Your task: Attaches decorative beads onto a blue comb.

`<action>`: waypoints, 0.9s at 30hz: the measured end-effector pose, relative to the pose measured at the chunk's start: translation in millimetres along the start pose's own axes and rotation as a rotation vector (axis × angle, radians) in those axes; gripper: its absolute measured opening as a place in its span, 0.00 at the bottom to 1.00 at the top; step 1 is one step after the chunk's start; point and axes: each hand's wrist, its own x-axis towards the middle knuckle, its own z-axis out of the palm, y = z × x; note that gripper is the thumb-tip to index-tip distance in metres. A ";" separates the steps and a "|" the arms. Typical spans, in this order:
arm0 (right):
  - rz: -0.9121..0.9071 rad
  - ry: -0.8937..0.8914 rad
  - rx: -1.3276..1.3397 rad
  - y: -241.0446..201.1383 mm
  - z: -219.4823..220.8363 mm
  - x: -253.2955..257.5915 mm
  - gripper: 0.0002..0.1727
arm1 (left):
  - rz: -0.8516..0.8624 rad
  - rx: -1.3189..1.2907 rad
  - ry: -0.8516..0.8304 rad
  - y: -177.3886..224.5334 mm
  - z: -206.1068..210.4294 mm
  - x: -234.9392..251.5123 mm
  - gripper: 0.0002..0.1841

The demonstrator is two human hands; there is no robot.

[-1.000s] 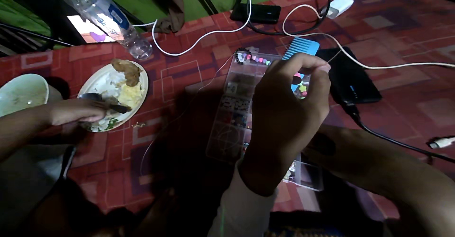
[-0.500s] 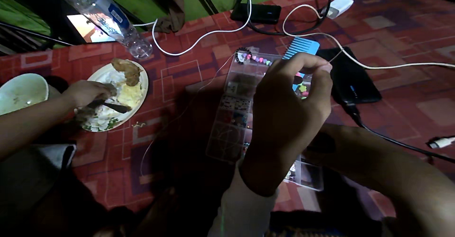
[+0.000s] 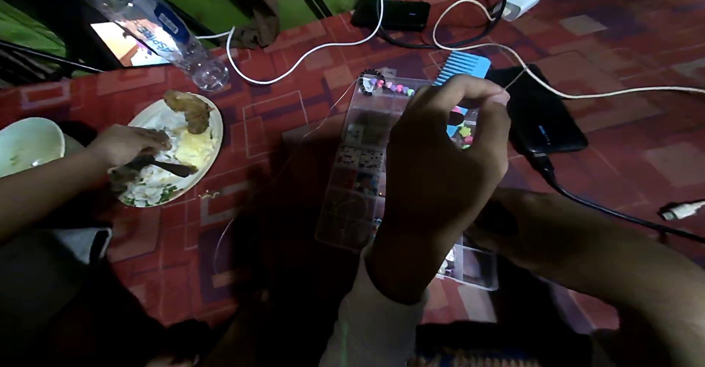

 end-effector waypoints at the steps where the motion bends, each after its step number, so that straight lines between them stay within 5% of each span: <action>1: 0.005 -0.012 0.004 -0.6 -1.1 0.2 0.19 | -0.003 -0.001 -0.002 0.2 -0.2 -0.1 0.07; 13: 0.018 -0.022 0.013 -1.0 -1.5 1.4 0.23 | -0.023 -0.001 -0.001 2.3 -1.4 -0.9 0.07; 27: -0.002 0.122 0.014 -0.5 4.7 -0.3 0.13 | -0.021 -0.011 -0.007 1.5 -0.9 -1.0 0.08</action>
